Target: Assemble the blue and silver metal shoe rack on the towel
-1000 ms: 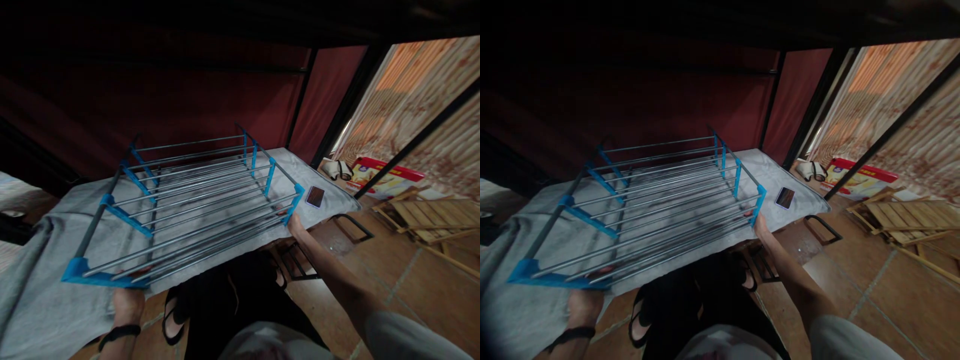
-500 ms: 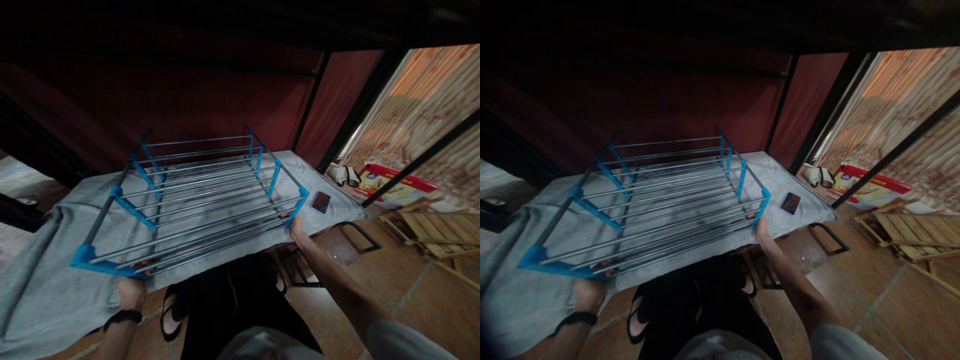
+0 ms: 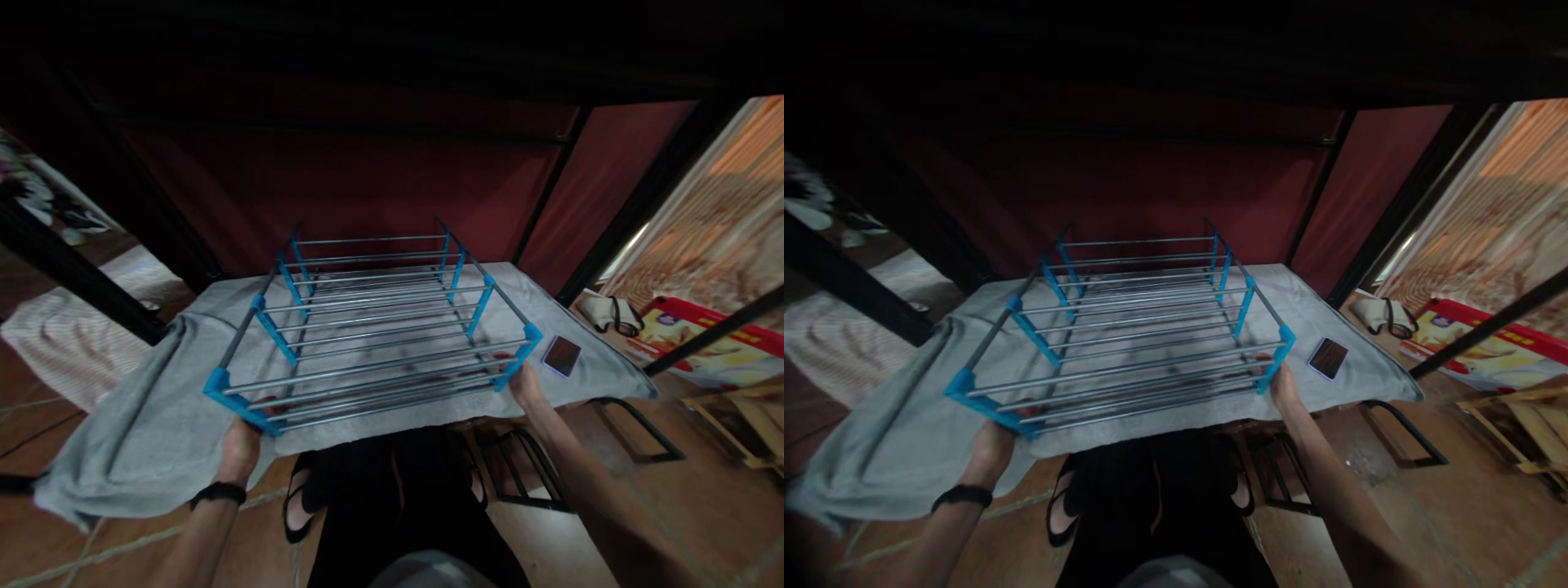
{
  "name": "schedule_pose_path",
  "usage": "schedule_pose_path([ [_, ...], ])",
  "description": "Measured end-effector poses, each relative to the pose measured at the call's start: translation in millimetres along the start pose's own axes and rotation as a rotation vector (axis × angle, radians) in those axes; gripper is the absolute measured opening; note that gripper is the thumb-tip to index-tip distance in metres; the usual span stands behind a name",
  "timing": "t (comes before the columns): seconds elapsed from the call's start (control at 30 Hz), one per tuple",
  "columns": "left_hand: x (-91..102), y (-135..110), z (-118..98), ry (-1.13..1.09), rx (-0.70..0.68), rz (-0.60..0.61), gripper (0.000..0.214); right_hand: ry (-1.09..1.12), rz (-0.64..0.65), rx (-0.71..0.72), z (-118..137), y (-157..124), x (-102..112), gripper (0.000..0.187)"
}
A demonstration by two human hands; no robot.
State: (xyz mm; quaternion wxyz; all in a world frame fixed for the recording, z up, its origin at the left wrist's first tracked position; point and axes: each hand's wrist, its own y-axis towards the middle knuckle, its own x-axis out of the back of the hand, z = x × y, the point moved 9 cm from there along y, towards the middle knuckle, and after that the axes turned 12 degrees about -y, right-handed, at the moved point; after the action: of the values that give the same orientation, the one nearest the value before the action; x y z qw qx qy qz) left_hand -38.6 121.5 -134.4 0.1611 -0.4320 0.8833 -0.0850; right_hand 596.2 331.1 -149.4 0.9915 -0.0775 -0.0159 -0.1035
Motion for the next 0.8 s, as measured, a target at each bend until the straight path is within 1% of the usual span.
schedule_pose_path([
  [0.07,5.3,3.6,-27.2,-0.069,-0.064,-0.04,0.02,0.015,0.02,0.013,26.8,7.1,12.5,0.023],
  [0.13,-0.7,5.7,-62.4,-0.157,-0.135,-0.005,0.031,0.055,0.07,0.023,57.7,15.1,21.2,0.025],
  [0.2,-16.7,4.5,-97.2,-0.216,-0.164,0.082,0.04,0.096,0.165,0.017,87.5,20.2,20.4,0.028],
  [0.23,-26.8,2.7,-110.3,-0.229,-0.141,0.127,0.043,0.118,0.193,0.013,100.9,21.4,19.1,0.029],
  [0.3,-47.3,-2.8,-126.3,-0.244,-0.041,0.207,0.047,0.142,0.223,-0.009,120.4,21.0,13.5,0.028],
  [0.33,-56.1,-6.3,-130.8,-0.241,0.006,0.238,0.048,0.136,0.232,-0.03,125.8,19.8,9.5,0.027],
  [0.4,-69.3,-13.0,-132.2,-0.213,0.094,0.285,0.049,0.082,0.259,-0.085,128.4,16.7,-0.2,0.024],
  [0.5,-75.3,-19.0,-126.2,-0.163,0.158,0.293,0.049,0.005,0.277,-0.135,123.0,15.1,-8.5,0.022],
  [0.63,-75.9,-22.4,-124.3,-0.136,0.13,0.291,0.045,-0.002,0.26,-0.136,116.2,19.6,-7.3,0.02],
  [0.8,-75.5,-23.1,-125.5,-0.097,0.116,0.294,0.041,-0.016,0.233,-0.128,113.7,20.6,-7.5,0.017],
])
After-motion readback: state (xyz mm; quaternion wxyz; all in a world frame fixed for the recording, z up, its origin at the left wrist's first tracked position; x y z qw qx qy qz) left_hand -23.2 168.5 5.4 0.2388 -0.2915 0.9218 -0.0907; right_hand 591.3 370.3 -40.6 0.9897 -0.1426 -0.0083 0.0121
